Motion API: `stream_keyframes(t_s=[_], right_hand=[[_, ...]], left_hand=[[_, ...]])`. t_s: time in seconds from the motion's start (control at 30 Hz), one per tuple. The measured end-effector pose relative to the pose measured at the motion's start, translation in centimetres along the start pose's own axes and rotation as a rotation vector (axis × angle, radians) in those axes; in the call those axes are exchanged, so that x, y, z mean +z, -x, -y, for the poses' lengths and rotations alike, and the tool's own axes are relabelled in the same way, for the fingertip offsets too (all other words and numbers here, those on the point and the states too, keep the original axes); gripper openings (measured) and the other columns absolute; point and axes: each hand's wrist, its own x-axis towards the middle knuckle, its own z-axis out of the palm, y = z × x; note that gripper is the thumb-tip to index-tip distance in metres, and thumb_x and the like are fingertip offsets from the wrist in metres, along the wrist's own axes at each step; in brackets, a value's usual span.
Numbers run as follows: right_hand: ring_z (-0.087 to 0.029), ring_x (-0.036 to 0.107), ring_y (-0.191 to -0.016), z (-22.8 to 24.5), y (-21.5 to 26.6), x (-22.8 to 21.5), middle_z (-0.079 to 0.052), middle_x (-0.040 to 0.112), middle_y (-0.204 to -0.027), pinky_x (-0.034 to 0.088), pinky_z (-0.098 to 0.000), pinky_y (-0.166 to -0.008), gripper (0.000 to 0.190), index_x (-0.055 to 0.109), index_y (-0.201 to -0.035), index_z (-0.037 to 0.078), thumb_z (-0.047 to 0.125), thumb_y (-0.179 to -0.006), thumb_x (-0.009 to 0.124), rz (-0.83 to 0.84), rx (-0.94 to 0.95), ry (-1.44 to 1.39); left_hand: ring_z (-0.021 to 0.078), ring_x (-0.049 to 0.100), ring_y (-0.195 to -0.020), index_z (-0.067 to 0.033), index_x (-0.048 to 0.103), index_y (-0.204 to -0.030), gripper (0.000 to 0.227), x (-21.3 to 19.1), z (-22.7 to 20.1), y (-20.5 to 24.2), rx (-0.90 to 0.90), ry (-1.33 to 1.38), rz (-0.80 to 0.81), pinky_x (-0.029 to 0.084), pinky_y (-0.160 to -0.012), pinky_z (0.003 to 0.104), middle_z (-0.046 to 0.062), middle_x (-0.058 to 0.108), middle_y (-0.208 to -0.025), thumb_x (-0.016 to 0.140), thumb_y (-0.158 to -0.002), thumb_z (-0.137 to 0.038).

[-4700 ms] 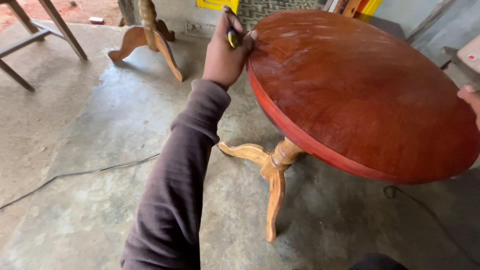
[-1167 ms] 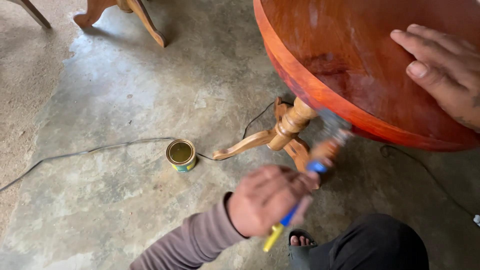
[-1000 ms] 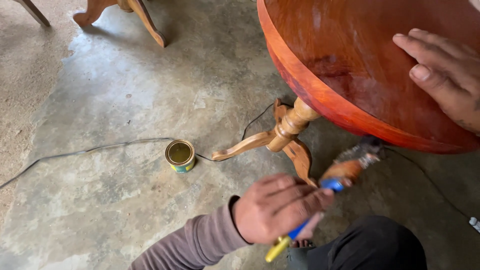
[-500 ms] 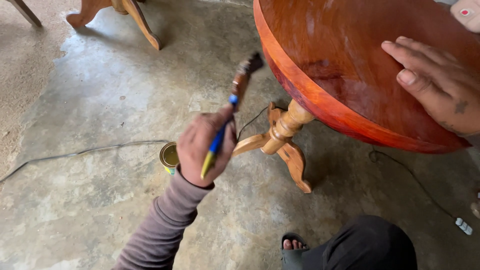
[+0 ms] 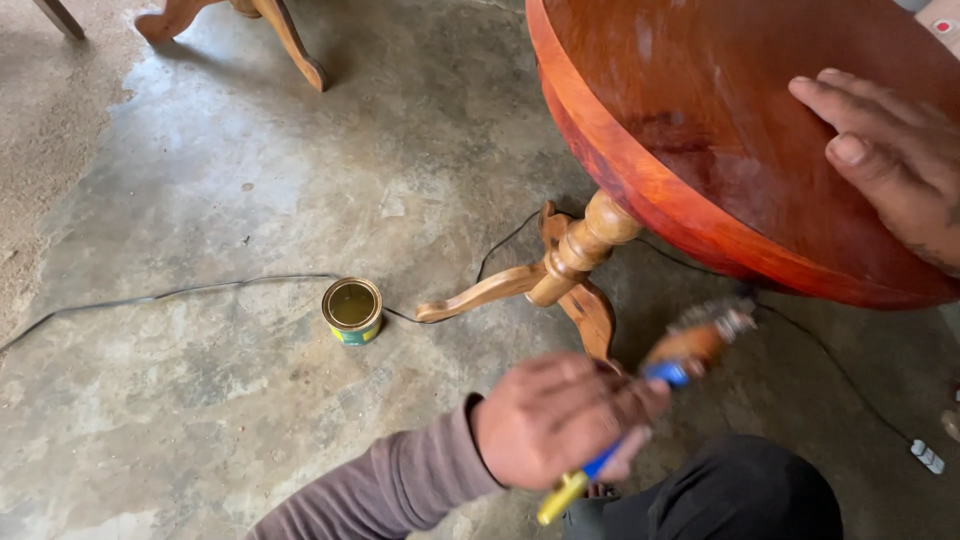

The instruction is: Varnishing a round wooden table using a paintbrush.

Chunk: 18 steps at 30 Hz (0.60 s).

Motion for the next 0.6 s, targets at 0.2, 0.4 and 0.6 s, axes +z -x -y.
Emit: stream_keyframes(t_s=[0.2,0.4,0.6], right_hand=[[-0.037,0.041,-0.147,-1.4,-0.1,0.7,-0.024,0.045,-0.159,0.032,-0.0521,-0.121,0.063,0.045,-0.157,0.007,0.049,-0.114,0.028,-0.035,-0.022,-0.005],[-0.034,0.047,-0.149,-2.1,0.0,1.6,-0.023,0.05,-0.155,0.04,-0.0508,-0.12,0.064,0.046,-0.158,0.007,0.052,-0.117,0.027,-0.074,-0.086,-0.082],[-0.033,0.048,-0.143,-3.7,-0.2,3.3,-0.022,0.043,-0.161,0.043,-0.0503,-0.114,0.066,0.046,-0.159,0.007,0.051,-0.114,0.028,-0.08,0.048,-0.133]], left_hand=[[0.0269,0.071,-0.082,0.0059,0.067,-0.117,0.025,-3.8,3.5,0.6,-0.169,-0.113,-0.105,0.06,-0.074,0.039,0.012,0.069,-0.096,0.071,-0.095,-0.004],[0.0202,0.071,-0.08,0.0013,0.067,-0.123,0.026,-6.6,5.9,1.0,-0.426,-0.255,-0.224,0.059,-0.07,0.036,0.011,0.071,-0.094,0.073,-0.098,-0.004],[0.0243,0.069,-0.085,-0.0019,0.066,-0.13,0.035,-6.0,4.5,0.5,-0.385,-0.24,-0.121,0.058,-0.076,0.037,0.012,0.067,-0.097,0.076,-0.097,-0.008]])
